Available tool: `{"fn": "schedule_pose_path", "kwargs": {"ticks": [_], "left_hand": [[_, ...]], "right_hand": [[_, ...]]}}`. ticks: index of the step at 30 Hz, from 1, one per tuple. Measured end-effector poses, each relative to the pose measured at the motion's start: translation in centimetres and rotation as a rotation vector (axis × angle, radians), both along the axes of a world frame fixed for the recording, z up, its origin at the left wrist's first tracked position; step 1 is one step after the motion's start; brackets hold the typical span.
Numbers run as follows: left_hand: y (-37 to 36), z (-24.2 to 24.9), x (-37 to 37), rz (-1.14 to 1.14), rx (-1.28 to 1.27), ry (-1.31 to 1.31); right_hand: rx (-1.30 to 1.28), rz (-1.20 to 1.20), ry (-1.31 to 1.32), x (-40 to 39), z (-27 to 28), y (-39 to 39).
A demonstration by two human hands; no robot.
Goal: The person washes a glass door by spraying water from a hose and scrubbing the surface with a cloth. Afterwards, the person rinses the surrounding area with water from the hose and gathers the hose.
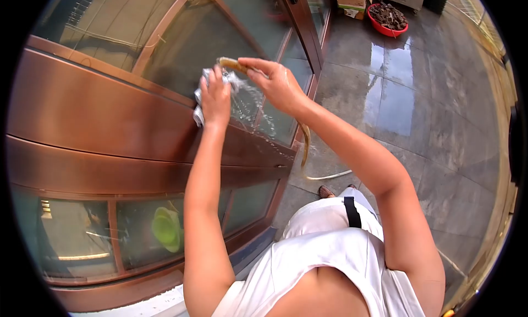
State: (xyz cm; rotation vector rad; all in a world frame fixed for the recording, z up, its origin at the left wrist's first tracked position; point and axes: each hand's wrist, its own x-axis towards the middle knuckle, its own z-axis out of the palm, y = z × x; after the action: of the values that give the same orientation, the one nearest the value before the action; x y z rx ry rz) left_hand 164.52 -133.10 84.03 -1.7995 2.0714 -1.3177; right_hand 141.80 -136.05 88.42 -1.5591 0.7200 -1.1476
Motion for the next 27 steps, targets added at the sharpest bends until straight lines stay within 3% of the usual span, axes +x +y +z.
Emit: {"fn": "schedule_pose_path", "kwargs": {"ticks": [5,9,13,15,17,20,23,27], "left_hand": [[-5.4,17.0,-0.6,0.095,-0.443,-0.092],[-7.8,20.3,-0.9,0.091,-0.587,-0.177],[-8.7,13.0,-1.9,0.092,-0.175,-0.150],[-9.8,5.1,-0.5,-0.076,-0.143,-0.177],[-9.0,-2.8,-0.6,0.033,0.082,-0.206],[-5.1,-10.8,-0.5,0.047,0.369,-0.180],[-2.6,-11.7,-0.7,0.105,0.370,-0.107],[-4.7,-4.0,-0.7,0.042,0.019,-0.024]], "right_hand": [[0.029,-0.034,-0.071,1.4,4.6,-1.7],[0.061,-0.057,-0.111,1.3,4.5,-3.7],[0.060,-0.037,-0.100,0.8,2.4,-5.4],[0.014,-0.024,-0.063,0.2,1.5,-5.8],[0.006,0.018,-0.051,-0.4,0.0,-7.2],[0.052,0.118,0.021,-2.2,-1.1,-9.6],[-0.021,0.098,0.100,-3.7,-1.1,-11.7],[-0.059,0.122,0.018,-4.1,-0.8,-14.3]]}}
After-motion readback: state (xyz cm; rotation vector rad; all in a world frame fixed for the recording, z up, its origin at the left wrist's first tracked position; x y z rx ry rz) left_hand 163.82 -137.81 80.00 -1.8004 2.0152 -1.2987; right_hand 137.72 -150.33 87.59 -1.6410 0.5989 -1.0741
